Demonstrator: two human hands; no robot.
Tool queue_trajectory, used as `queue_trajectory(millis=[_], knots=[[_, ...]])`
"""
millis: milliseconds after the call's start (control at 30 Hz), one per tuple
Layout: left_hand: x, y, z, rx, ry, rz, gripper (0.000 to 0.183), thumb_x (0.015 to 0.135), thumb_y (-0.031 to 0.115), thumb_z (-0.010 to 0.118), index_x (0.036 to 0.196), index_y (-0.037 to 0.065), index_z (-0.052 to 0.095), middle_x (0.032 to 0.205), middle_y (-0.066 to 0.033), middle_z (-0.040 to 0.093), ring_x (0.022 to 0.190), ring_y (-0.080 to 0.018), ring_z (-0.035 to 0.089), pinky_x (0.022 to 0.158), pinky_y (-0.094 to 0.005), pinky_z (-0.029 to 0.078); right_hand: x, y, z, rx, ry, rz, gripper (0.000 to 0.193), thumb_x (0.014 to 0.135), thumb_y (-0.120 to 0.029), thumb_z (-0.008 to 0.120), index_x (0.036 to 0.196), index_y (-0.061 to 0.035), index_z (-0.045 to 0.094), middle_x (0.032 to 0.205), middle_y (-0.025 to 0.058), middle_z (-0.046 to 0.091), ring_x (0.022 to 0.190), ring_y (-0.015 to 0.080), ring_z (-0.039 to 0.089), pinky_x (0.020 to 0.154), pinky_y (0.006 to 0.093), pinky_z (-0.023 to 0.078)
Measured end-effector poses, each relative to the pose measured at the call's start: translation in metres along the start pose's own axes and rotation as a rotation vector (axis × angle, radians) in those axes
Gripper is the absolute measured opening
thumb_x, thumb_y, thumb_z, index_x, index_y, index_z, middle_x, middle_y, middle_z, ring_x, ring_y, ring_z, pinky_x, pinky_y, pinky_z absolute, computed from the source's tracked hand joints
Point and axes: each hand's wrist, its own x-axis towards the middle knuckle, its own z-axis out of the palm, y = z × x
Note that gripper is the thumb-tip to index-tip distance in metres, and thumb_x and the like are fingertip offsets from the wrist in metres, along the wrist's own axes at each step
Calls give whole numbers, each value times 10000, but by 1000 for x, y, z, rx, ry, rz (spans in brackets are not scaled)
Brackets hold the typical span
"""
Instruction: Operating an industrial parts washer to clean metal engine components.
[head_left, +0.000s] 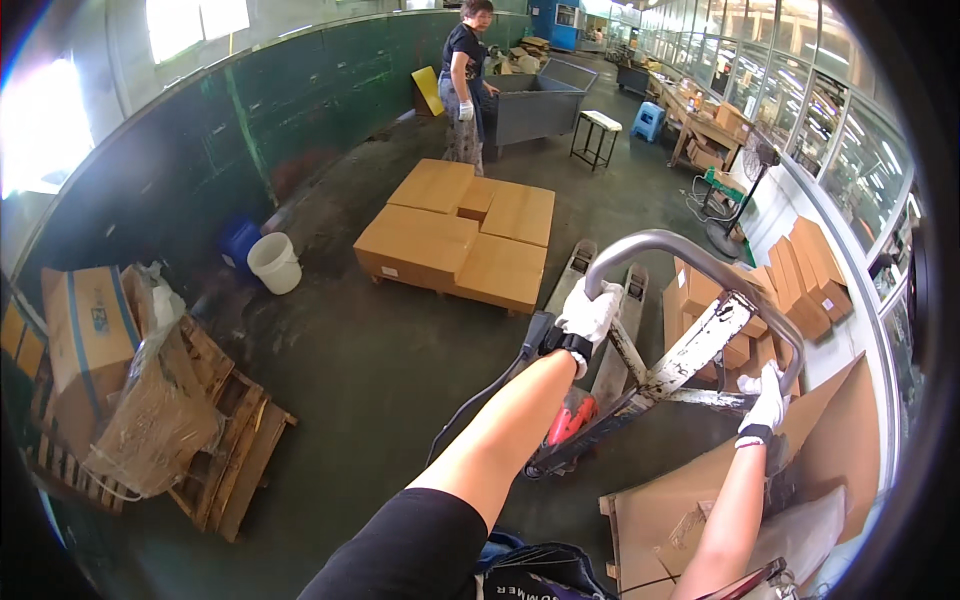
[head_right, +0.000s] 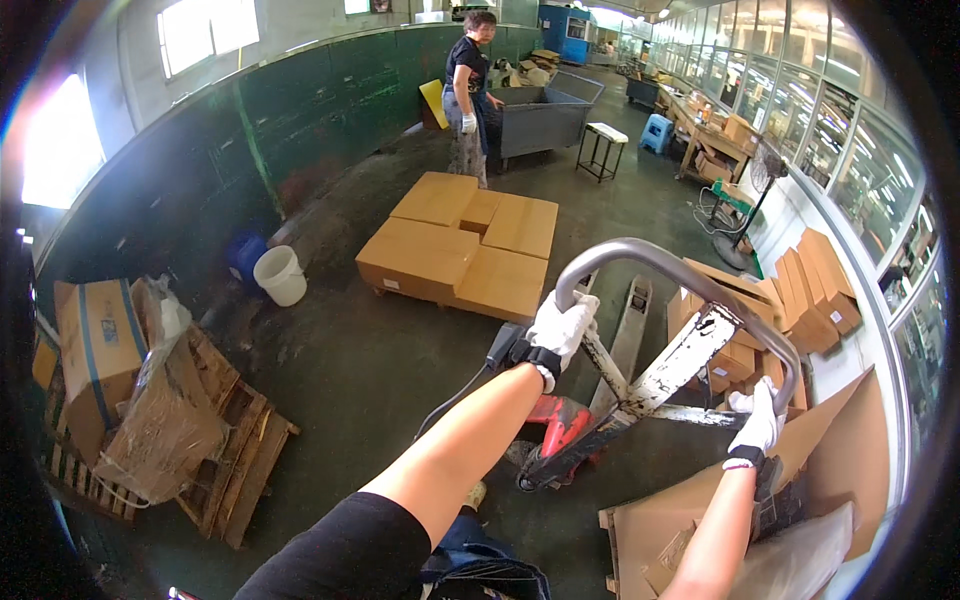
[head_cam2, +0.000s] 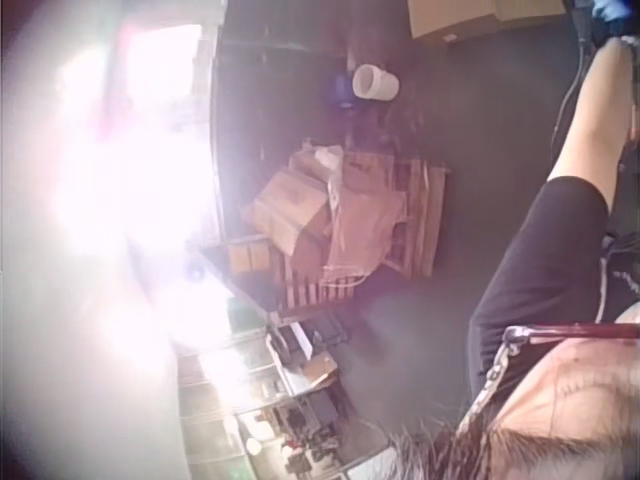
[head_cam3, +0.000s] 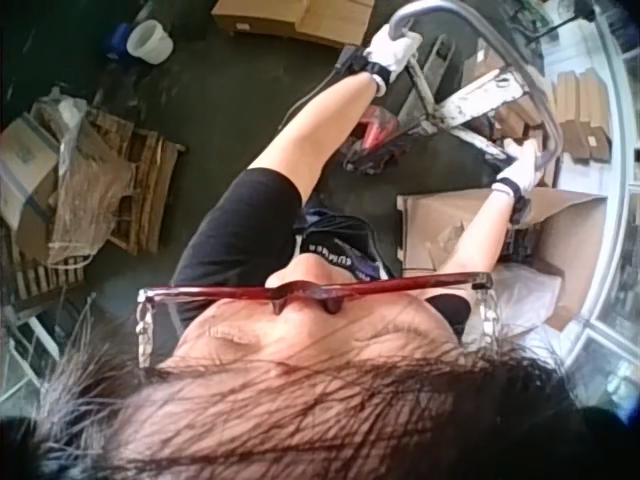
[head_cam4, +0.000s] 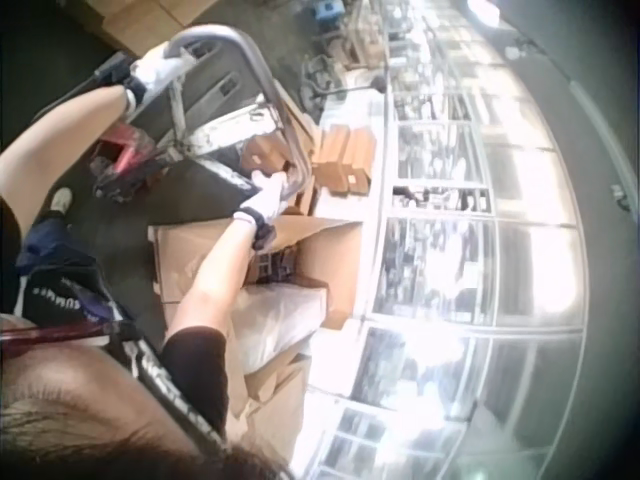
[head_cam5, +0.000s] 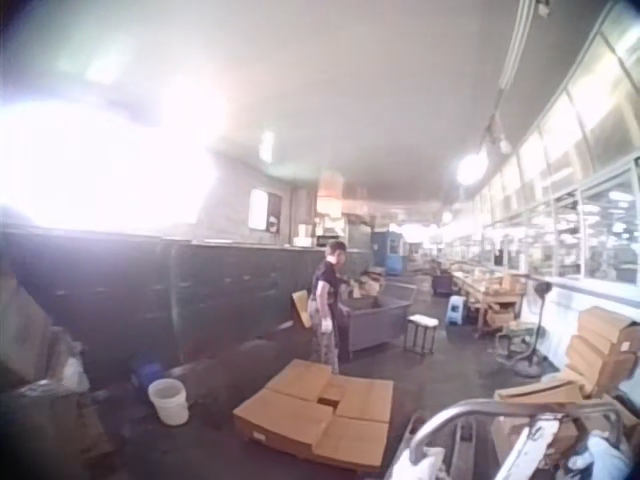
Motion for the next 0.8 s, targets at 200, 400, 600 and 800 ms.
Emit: queue_trajectory(millis=[200,400,600,800], knots=[[4,-9,15,112,-164,-52,238,841,265,683,982,76,650,752,-24,636,666,-115,578,609,-308,467,-10,-7,-4,-19,128,19,192,939,-209,672,942,-91,520,578,-6,476,445,142,493,487,349,527],[36,-46,20,62,-168,13,291,863,288,678,1046,64,638,757,-16,624,681,-127,571,630,-314,476,9,14,9,37,102,-13,175,925,-180,685,917,-106,527,574,-24,463,456,126,478,518,341,537],[100,-47,64,26,-93,-9,212,855,207,726,977,59,635,828,-16,644,753,-120,585,688,-302,485,103,33,31,50,18,36,199,925,-195,672,1029,-51,579,611,48,561,494,187,571,546,366,556],[142,-55,92,1,11,-27,227,856,198,721,996,42,632,797,-44,643,699,-150,600,671,-323,493,165,60,57,81,-9,67,110,940,-145,654,932,-84,563,567,-18,464,453,126,477,526,359,541]])
